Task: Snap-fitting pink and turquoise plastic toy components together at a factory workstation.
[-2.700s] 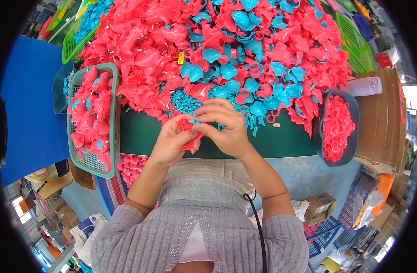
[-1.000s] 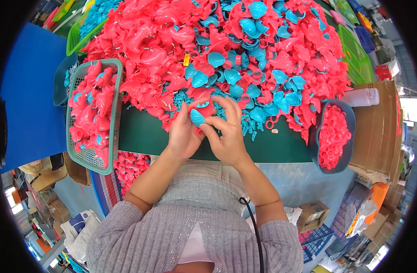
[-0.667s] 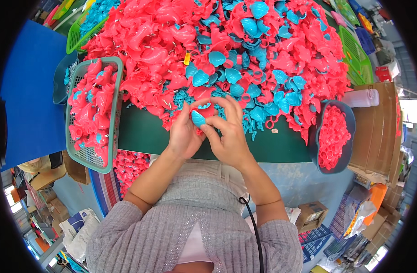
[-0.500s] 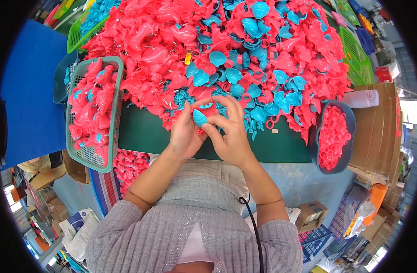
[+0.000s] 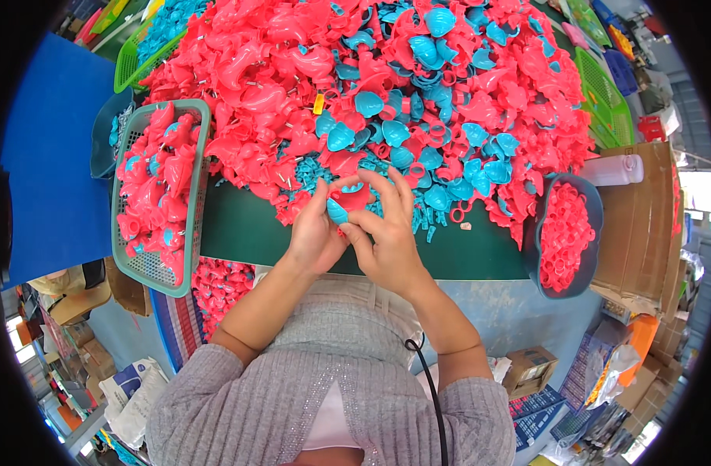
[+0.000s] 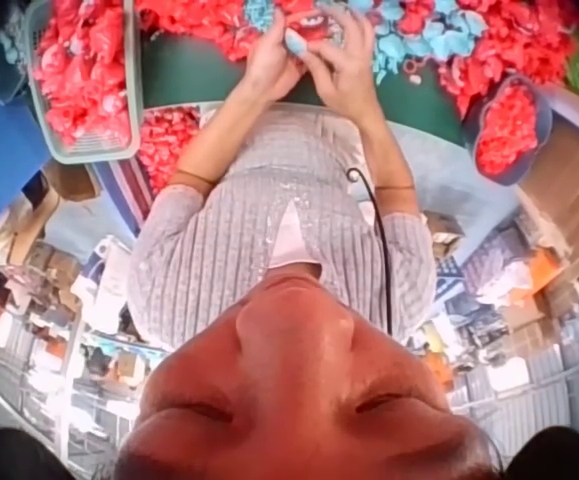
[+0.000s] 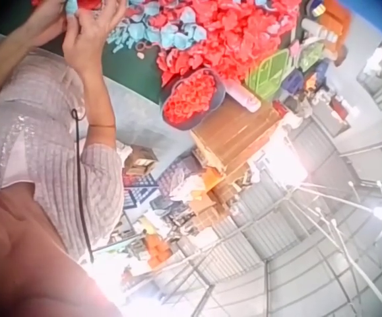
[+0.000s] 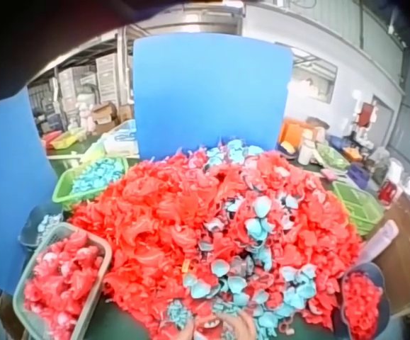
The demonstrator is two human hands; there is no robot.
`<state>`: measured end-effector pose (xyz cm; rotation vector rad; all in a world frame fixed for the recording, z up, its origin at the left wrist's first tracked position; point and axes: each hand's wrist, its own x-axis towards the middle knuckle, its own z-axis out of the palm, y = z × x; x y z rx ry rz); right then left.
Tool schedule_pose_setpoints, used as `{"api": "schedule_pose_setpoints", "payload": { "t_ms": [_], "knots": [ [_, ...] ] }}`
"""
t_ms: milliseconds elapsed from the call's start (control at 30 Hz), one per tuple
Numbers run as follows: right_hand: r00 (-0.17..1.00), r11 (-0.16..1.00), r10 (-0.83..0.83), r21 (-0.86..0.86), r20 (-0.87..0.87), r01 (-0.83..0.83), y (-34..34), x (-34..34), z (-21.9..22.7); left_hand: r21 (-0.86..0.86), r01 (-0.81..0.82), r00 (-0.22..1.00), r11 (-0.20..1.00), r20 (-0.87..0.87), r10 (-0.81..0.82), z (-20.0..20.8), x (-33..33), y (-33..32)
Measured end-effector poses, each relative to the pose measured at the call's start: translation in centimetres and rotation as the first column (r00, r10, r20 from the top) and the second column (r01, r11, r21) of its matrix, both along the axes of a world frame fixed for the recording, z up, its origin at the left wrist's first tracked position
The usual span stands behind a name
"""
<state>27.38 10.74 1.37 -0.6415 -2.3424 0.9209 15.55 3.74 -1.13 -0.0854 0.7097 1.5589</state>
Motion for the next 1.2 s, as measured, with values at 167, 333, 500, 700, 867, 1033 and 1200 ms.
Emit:
{"api": "schedule_pose_setpoints", "payload": {
  "t_ms": [167,333,500,700,867,1033,1200],
  "knots": [
    [0.999,0.999,-0.045,0.004,0.024,0.045,-1.0,-0.4,-0.2,-0.009,-0.037,0.997,0.999,0.062,0.038,-0.5,0.4,-0.5],
    [0.991,0.945,-0.072,-0.325,-0.114,0.031,-1.2,-0.9,-1.2,-0.025,-0.092,0.987,0.995,0.132,0.094,-3.3,-2.2,-3.6],
    [0.996,0.981,-0.049,0.182,-0.074,0.062,2.4,-3.5,-5.8,-0.27,-0.134,0.987,0.953,-0.127,0.103,-3.0,-5.0,-6.2],
    [0.969,0.914,-0.079,0.404,0.234,-0.023,1.2,-11.2,-7.2,-0.296,-0.123,0.984,0.947,-0.163,0.077,-3.0,-5.3,-6.7],
    [0.94,0.928,-0.061,0.366,0.335,-0.07,1.6,-12.8,-7.6,-0.232,-0.154,0.984,0.961,-0.128,0.127,-3.1,-5.6,-6.9],
    [0.974,0.959,-0.009,0.277,0.228,-0.056,1.6,-10.9,-6.2,-0.254,-0.17,0.981,0.952,-0.133,0.14,-3.2,-6.0,-7.4],
    [0.943,0.994,0.078,0.049,0.324,-0.099,0.5,-10.9,-5.9,-0.315,-0.128,0.988,0.94,-0.123,0.094,-3.5,-5.9,-7.9]
  ]
}}
